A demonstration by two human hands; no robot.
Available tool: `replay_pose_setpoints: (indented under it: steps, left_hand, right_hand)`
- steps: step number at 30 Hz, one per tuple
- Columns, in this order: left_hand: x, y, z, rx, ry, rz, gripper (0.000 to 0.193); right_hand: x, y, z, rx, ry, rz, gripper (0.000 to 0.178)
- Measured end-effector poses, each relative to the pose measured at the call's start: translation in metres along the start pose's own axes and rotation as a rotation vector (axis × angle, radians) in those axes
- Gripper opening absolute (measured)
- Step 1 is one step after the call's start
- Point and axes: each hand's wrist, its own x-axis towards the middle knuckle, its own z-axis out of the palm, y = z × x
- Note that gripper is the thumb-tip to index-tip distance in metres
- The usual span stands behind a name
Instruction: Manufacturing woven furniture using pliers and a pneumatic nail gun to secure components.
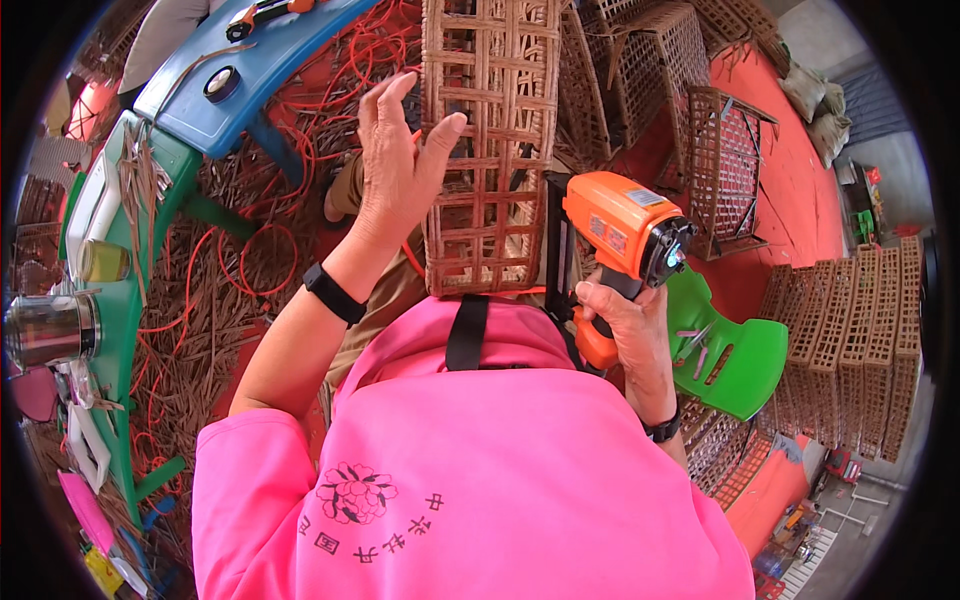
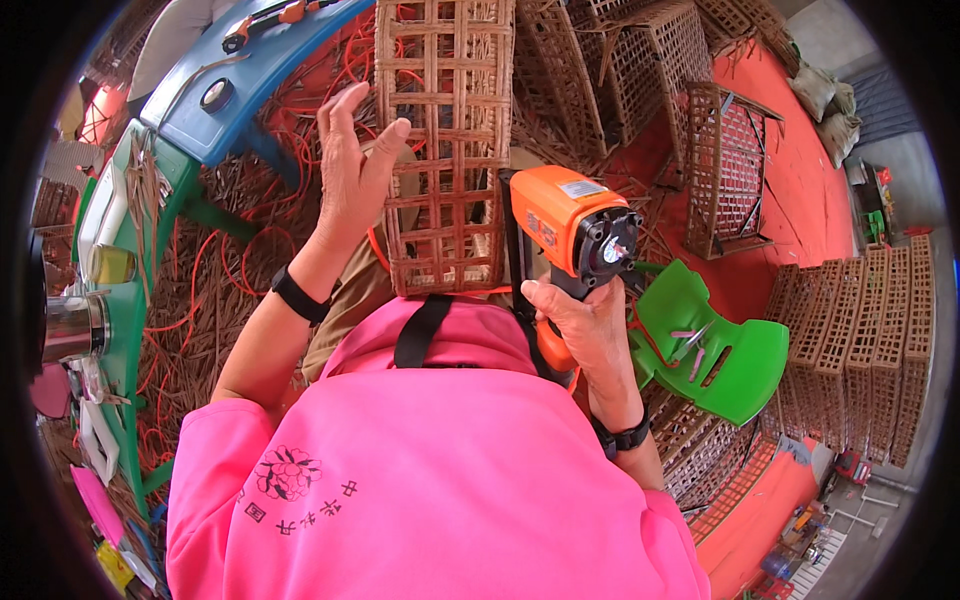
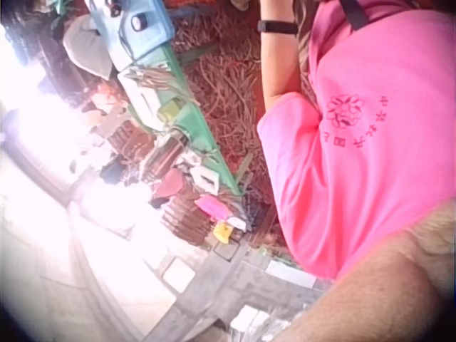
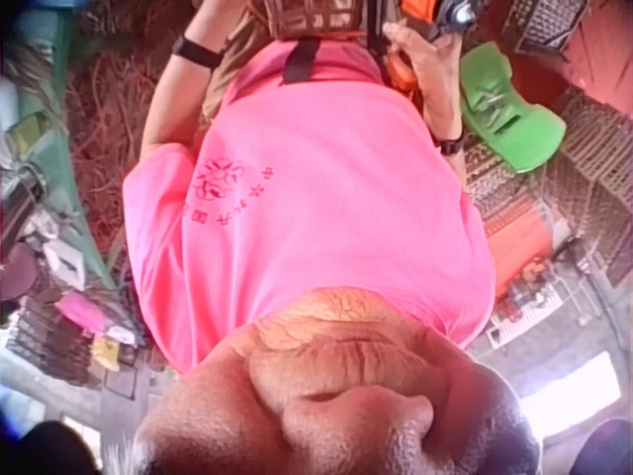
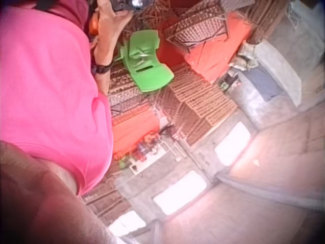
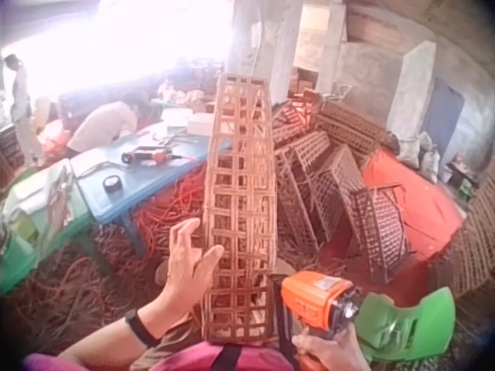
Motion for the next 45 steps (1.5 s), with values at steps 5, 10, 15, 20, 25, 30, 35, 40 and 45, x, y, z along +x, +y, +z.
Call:
replay_pose_setpoints:
  steps: [5,10,15,20,25,30,35,40,45]
  left_hand:
    - [-0.004,0.004,0.015,-0.743,-0.185,-0.494,0.066]
    - [-0.009,-0.001,0.016,-0.711,-0.231,-0.494,0.07]
    - [-0.01,-0.014,0.022,-0.613,-0.232,-0.435,0.067]
    - [-0.011,-0.013,0.025,-0.68,-0.221,-0.433,0.066]
    - [-0.012,-0.02,0.028,-0.545,-0.201,-0.424,0.079]
    - [-0.015,-0.017,0.032,-0.673,-0.154,-0.419,0.069]
    - [-0.012,-0.009,0.02,-0.611,-0.195,-0.444,0.059]
    - [-0.014,-0.007,0.02,-0.451,-0.2,-0.442,0.056]
    - [-0.018,0.015,0.015,0.334,0.193,0.227,0.048]
  right_hand:
    - [0.001,-0.003,0.004,-0.014,0.015,0.004,0.015]
    - [0.004,0.001,0.003,-0.036,0.001,-0.034,0.016]
    - [0.007,-0.002,0.006,-0.042,0.007,-0.022,0.018]
    - [0.006,-0.011,0.008,-0.051,0.002,-0.015,0.016]
    - [0.008,-0.013,0.004,-0.173,-0.033,-0.039,0.013]
    - [0.01,-0.024,0.002,-0.282,-0.052,-0.01,0.018]
    - [0.011,-0.028,0.005,-0.245,-0.049,-0.009,0.042]
    - [0.013,-0.022,0.002,-0.17,-0.052,-0.031,0.035]
    - [0.004,-0.013,-0.007,-0.036,0.005,0.04,0.033]
